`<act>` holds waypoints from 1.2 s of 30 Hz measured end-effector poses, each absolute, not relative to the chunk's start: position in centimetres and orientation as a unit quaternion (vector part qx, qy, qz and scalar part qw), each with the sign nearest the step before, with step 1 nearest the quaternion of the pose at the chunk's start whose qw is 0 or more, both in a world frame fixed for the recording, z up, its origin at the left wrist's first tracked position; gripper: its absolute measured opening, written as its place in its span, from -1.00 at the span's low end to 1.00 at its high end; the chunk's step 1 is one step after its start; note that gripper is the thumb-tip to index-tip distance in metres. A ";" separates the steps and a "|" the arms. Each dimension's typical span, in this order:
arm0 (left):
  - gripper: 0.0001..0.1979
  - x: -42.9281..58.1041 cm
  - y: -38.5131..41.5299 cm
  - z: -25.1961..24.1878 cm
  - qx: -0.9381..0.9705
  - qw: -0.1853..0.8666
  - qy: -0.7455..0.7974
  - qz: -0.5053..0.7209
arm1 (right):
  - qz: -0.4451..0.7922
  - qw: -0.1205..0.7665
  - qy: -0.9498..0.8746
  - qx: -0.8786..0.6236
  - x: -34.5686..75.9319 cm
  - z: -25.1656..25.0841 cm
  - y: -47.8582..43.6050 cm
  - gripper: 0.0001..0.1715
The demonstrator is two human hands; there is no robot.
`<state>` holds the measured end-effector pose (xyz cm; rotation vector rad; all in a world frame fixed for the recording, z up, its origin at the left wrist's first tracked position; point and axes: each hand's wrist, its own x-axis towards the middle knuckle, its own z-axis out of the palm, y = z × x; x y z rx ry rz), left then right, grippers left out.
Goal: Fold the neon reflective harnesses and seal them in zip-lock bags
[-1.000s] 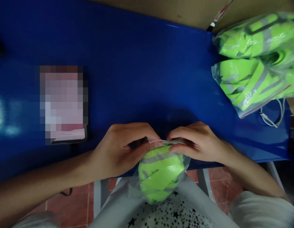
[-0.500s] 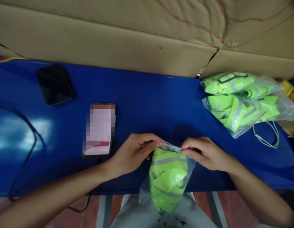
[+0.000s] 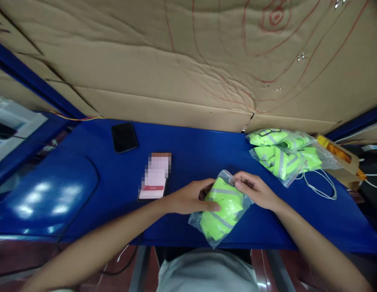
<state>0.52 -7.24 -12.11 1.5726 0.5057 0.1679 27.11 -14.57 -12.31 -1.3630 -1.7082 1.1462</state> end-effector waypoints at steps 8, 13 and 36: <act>-0.36 0.7 -7.9 -12.4 0.704 0.679 0.189 0.086 | 0.352 0.357 -0.665 -0.553 26.0 -14.0 -15.3 -0.55; -0.32 0.6 -7.8 -12.7 0.707 0.677 0.187 0.087 | 0.313 0.367 -0.680 -0.552 26.1 -13.4 -14.8 -0.49; -0.31 0.4 -7.8 -12.4 0.741 0.639 0.204 0.036 | 0.376 0.400 -0.660 -0.513 25.8 -12.9 -16.1 -0.61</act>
